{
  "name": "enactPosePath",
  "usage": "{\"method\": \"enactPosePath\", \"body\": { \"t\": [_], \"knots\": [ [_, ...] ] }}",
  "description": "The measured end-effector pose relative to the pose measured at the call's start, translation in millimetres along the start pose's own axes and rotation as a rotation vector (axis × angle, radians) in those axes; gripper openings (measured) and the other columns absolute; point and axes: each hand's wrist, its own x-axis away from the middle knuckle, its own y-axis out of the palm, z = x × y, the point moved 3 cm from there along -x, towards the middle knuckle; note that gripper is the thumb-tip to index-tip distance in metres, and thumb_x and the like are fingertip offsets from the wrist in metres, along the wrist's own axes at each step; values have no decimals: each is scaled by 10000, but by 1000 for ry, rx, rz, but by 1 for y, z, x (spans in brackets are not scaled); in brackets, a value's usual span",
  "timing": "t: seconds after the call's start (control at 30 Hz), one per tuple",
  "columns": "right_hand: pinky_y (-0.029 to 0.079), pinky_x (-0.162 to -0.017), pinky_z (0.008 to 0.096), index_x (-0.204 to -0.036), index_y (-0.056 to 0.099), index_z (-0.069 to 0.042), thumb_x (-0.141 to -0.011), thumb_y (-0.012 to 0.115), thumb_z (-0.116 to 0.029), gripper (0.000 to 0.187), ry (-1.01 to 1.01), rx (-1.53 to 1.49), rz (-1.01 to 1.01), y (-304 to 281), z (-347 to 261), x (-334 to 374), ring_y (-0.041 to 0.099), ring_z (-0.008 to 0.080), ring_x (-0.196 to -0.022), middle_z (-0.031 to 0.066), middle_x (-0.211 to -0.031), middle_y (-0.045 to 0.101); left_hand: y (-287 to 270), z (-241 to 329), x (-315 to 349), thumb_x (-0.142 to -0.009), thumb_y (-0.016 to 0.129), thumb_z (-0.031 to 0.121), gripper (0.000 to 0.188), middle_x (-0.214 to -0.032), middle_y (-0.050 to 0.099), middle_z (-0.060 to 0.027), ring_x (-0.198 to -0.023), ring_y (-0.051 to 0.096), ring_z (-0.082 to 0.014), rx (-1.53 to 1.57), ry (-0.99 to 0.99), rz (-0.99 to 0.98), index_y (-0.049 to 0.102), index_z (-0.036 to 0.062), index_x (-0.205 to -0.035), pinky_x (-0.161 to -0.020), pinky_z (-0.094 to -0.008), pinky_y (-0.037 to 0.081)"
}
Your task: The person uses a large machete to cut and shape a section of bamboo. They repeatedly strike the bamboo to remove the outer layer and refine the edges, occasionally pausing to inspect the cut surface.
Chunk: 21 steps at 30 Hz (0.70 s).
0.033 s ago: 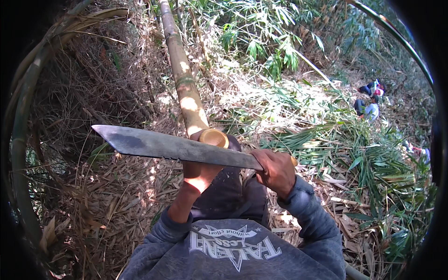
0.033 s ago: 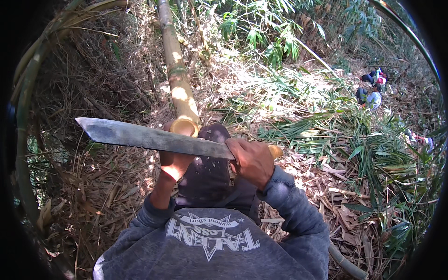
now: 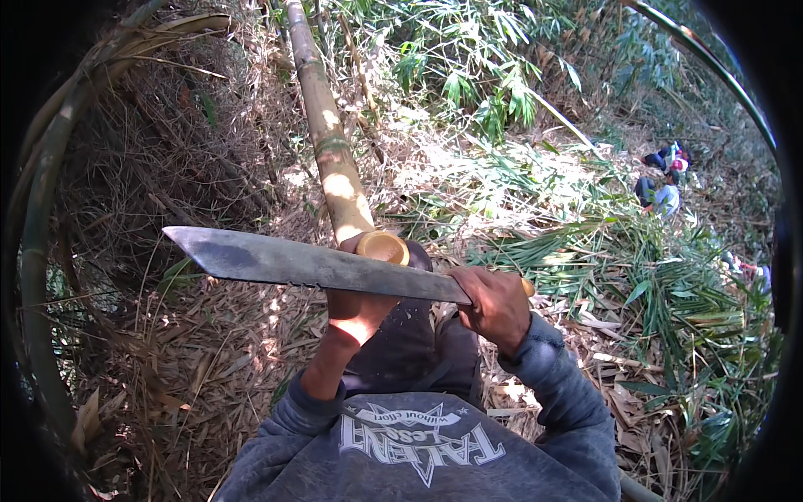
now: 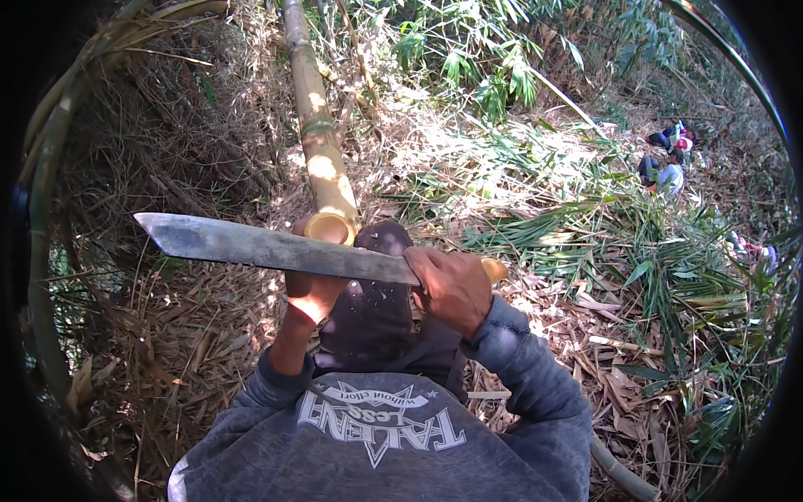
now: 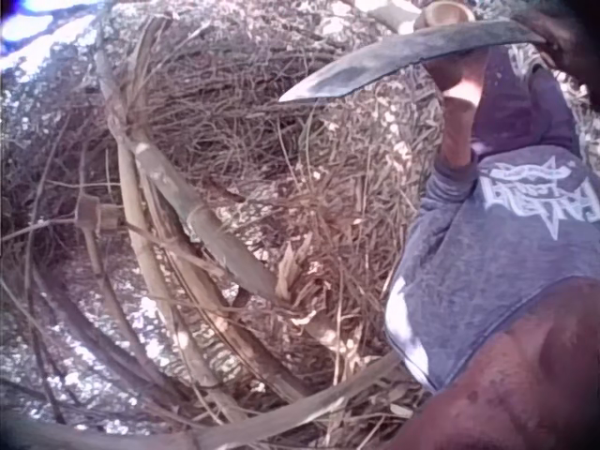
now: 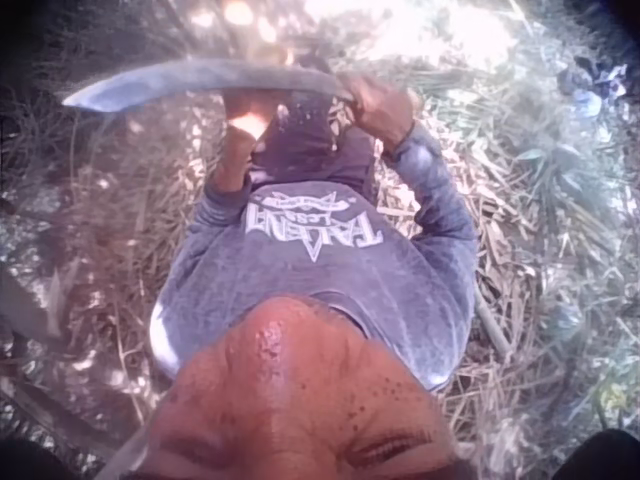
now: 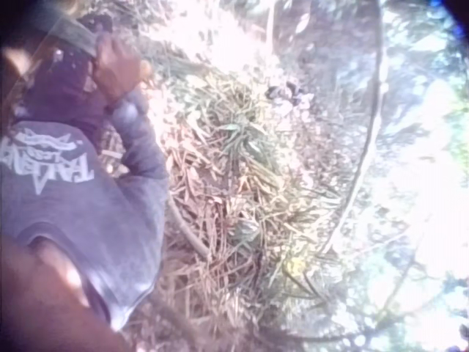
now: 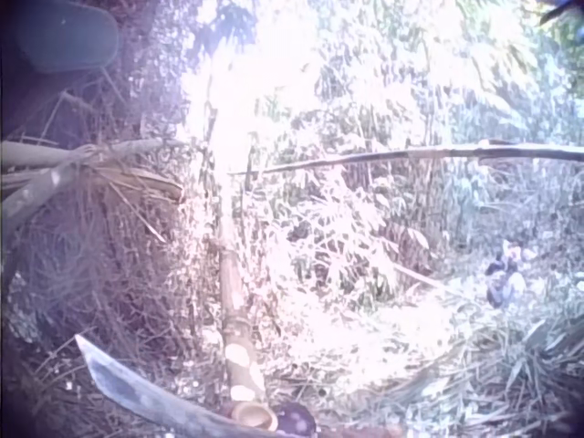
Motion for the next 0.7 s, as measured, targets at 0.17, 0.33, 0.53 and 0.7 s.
{"method": "enactPosePath", "body": {
  "t": [0.17, 0.33, 0.53, 0.7],
  "knots": [
    [485, -563, 387, -1039, 559, -62, -647, 719, -151, 433, -39, 18, -13, 1, 5, -4, 608, 285, -642, 97, -819, 607, 3, -1, 5, -660, 835, 191, 596, -1000, 582, -129, -898, 599, -249, 184, -172, -24, 488, 33, -1119, -769, -366, 490],
    [487, -545, 381, -976, 609, -63, -590, 705, -54, 398, -69, 14, -24, 10, 27, -7, 624, 289, -637, 93, -834, 635, -6, 10, 2, -654, 817, 126, 599, -973, 591, -107, -880, 602, -238, 268, -150, -142, 481, 35, -1143, -791, -351, 493],
    [465, -532, 436, -855, 589, -33, -806, 608, -116, 98, 285, 132, 14, 27, 126, 32, 589, 313, -579, 151, -679, 588, -25, 26, -6, -656, 807, 61, 572, -940, 621, -65, -865, 617, -156, 447, -40, -142, 511, 16, -1144, -787, -310, 512],
    [432, -496, 435, -776, 616, -18, -896, 614, -205, 222, 553, 88, 60, 9, 126, 60, 581, 365, -524, 206, -643, 596, -24, 5, -17, -676, 765, 26, 469, -888, 611, -56, -797, 623, -151, 801, -509, -270, 518, -1, -1073, -732, -311, 525]
  ]
}}
